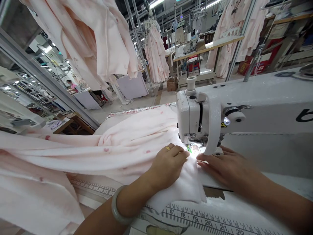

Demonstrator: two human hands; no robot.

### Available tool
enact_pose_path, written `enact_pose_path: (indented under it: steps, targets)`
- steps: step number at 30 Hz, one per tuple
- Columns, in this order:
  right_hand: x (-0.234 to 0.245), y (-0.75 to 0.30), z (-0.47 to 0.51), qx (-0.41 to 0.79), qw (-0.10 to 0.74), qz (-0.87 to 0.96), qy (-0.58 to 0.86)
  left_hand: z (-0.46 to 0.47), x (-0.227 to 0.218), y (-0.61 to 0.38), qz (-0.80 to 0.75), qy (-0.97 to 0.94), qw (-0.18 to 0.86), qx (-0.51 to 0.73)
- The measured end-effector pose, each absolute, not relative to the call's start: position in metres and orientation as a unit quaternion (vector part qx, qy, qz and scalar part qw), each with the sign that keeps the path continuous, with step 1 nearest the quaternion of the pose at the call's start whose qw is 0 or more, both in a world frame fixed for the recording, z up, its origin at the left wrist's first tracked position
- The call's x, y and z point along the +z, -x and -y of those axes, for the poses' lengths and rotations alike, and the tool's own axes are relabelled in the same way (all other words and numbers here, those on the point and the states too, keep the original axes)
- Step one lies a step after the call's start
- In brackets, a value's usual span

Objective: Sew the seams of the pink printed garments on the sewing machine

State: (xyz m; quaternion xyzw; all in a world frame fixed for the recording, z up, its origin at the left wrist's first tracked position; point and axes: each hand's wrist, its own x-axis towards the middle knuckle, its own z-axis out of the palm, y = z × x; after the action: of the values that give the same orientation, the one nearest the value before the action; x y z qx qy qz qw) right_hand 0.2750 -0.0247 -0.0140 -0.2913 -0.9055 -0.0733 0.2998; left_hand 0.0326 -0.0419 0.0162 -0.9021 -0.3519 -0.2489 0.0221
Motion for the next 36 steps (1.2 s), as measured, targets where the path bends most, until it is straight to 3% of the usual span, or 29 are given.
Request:
enact_pose_path:
  steps: [5,18,36]
  targets:
    - [-0.017,-0.27,0.024,-0.111,0.271,0.917,0.271,0.038,0.012,-0.033,0.367,0.917,0.04,-0.154]
    - [-0.01,-0.263,0.024,-0.173,0.269,0.914,0.248,0.04,0.011,-0.039,0.343,0.928,0.132,-0.067]
    - [-0.013,-0.262,0.022,-0.168,0.224,0.919,0.279,0.038,0.017,-0.041,0.273,0.935,0.211,-0.078]
